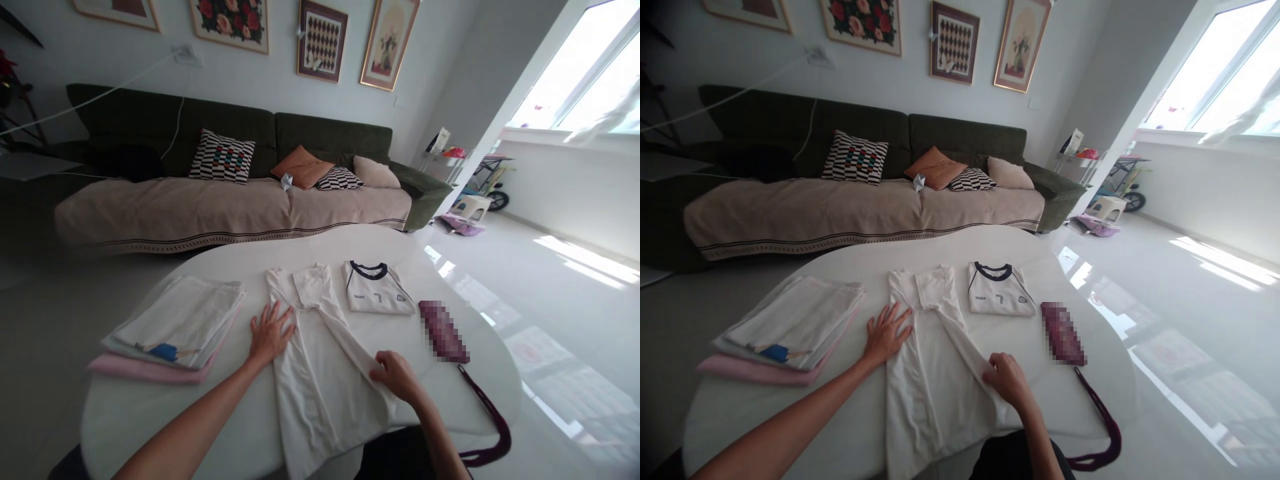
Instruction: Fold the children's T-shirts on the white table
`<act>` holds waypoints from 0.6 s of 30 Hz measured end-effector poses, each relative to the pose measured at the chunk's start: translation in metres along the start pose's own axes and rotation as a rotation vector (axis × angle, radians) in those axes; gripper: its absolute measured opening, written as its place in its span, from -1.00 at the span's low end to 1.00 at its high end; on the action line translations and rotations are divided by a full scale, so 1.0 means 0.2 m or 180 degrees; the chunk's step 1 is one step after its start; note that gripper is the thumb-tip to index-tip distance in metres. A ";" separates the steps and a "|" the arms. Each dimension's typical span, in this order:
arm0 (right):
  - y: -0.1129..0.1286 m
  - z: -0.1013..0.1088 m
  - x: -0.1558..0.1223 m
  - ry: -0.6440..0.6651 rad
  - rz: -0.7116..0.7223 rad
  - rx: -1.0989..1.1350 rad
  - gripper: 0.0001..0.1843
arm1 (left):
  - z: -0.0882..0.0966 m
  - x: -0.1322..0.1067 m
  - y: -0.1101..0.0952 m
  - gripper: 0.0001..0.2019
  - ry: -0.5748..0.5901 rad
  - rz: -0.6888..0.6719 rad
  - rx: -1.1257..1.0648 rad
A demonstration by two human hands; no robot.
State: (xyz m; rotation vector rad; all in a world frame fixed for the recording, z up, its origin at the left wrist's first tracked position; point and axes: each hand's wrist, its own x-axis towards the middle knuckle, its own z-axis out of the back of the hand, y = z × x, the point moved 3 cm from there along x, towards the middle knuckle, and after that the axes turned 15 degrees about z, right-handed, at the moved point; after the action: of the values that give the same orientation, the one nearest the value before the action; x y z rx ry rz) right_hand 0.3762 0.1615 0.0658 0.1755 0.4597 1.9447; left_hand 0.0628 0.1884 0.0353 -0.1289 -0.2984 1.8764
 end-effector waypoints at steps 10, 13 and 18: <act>0.52 -0.14 -0.41 0.0598 0.1473 -0.0298 -0.59 | -0.01 0.00 0.01 -0.55 -0.0022 -0.0005 0.0005; 0.54 -0.05 -0.48 0.0654 0.1535 0.0544 -0.68 | 0.02 0.01 0.00 -0.52 0.0072 0.0010 -0.0059; 0.41 -0.02 -0.43 -0.0086 0.1155 0.0189 -0.39 | 0.12 -0.18 -0.05 -0.50 0.0011 -0.0237 -0.0109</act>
State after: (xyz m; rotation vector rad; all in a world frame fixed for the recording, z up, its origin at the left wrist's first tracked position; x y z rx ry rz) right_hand 0.3398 0.0538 0.1030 0.3423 0.4937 2.2807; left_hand 0.0787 0.1541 0.0587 -0.1424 -0.3288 1.7976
